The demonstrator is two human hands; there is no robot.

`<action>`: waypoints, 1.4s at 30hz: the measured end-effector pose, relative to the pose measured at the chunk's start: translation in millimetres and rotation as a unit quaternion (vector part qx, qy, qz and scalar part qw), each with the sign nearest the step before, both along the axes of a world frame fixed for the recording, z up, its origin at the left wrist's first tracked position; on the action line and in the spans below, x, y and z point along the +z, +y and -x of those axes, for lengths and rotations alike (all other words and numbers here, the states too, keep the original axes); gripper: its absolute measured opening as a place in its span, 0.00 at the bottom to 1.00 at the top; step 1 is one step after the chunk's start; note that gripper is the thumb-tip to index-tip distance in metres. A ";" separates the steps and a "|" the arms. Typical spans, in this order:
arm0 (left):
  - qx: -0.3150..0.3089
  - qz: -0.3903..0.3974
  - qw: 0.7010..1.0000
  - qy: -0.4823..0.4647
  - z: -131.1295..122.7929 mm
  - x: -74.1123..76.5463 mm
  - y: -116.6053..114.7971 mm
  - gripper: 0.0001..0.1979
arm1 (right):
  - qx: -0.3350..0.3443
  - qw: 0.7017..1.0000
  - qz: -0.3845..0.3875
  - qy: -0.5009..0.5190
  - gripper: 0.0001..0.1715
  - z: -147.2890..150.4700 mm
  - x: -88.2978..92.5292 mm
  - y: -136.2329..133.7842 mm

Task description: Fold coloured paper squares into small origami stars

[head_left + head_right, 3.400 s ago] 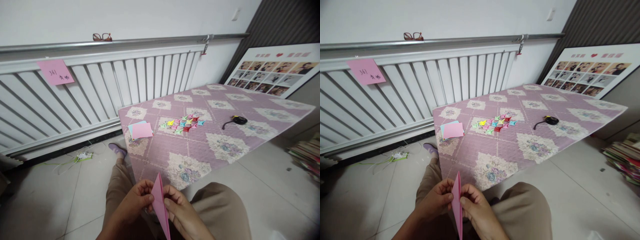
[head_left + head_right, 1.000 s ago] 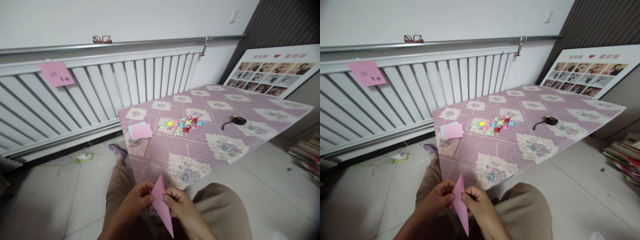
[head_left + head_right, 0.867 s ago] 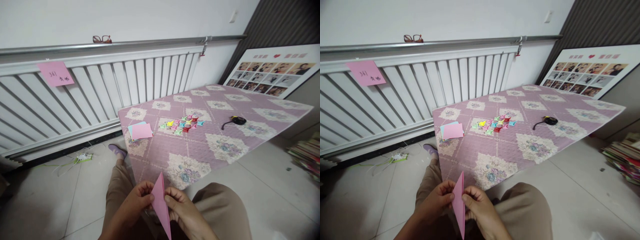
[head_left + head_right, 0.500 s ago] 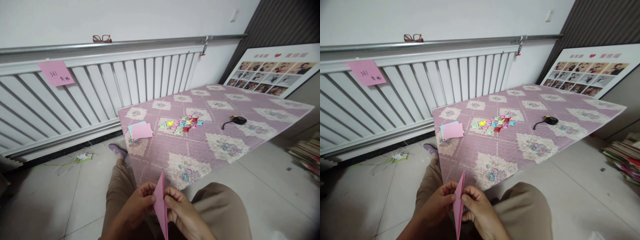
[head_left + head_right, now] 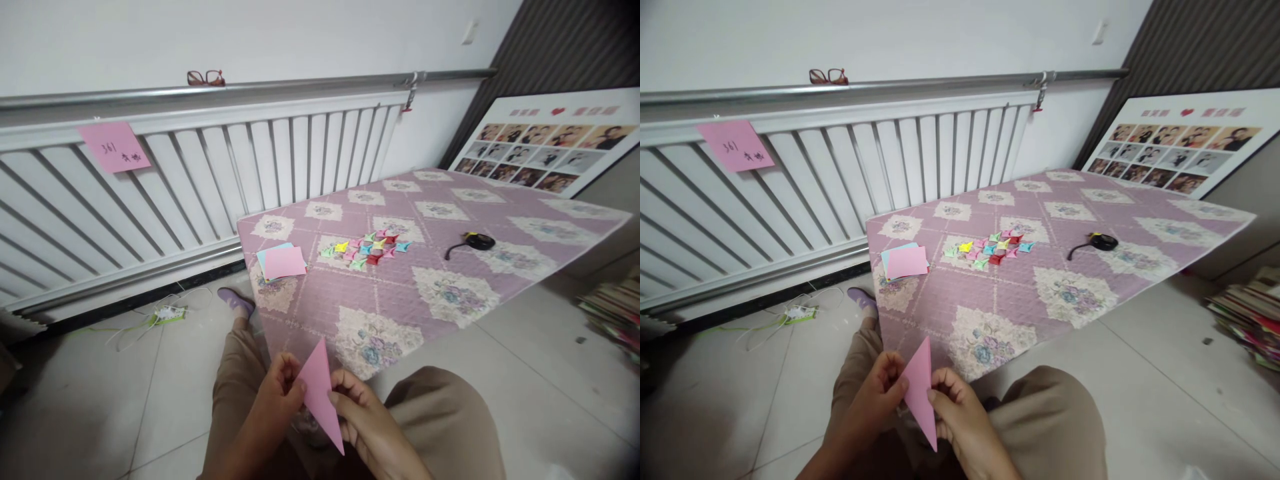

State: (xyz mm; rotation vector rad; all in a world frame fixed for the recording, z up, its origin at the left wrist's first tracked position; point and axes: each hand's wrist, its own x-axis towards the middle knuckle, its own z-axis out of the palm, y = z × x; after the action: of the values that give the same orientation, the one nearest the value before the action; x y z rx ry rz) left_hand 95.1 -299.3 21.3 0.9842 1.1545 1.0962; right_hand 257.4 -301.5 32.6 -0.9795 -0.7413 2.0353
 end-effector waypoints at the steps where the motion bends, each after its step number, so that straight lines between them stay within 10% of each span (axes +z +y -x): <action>1: 0.012 -0.014 0.999 0.034 -0.2 -0.7 -0.3 0.09 | -0.005 1.000 -0.003 -0.014 0.16 0.6 0.2 0.6; 8: 0.009 -0.026 0.995 0.095 -1.9 0.3 -2.8 0.21 | -0.048 0.967 -0.170 -0.184 0.17 1.4 -7.0 7.1; 12: -0.068 -0.016 0.996 0.054 -1.7 4.4 -4.3 0.06 | -0.050 0.927 -0.257 -0.269 0.13 -1.2 -5.4 7.1; 18: 0.022 -0.146 0.975 0.167 2.4 9.3 -3.3 0.07 | -0.090 0.875 -0.337 -0.336 0.06 -5.5 7.3 2.1; 22: 0.090 -0.216 0.958 0.166 6.6 9.7 -1.1 0.08 | -0.163 0.895 -0.269 -0.315 0.12 -11.9 6.5 -0.7; 28: 0.137 -0.231 0.956 0.118 3.9 -0.3 -4.5 0.08 | -0.080 0.994 -0.045 -0.056 0.24 11.5 4.6 -11.5; 42: 0.113 -0.129 0.985 0.011 -0.3 6.8 -8.2 0.04 | -0.112 0.983 0.083 0.116 0.23 26.3 10.1 -8.1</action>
State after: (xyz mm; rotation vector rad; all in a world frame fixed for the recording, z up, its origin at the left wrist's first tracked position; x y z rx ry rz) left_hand 95.4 -307.5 28.1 1.0835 1.1837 1.4477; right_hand 231.1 -309.6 42.7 -0.8543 -0.3266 1.9899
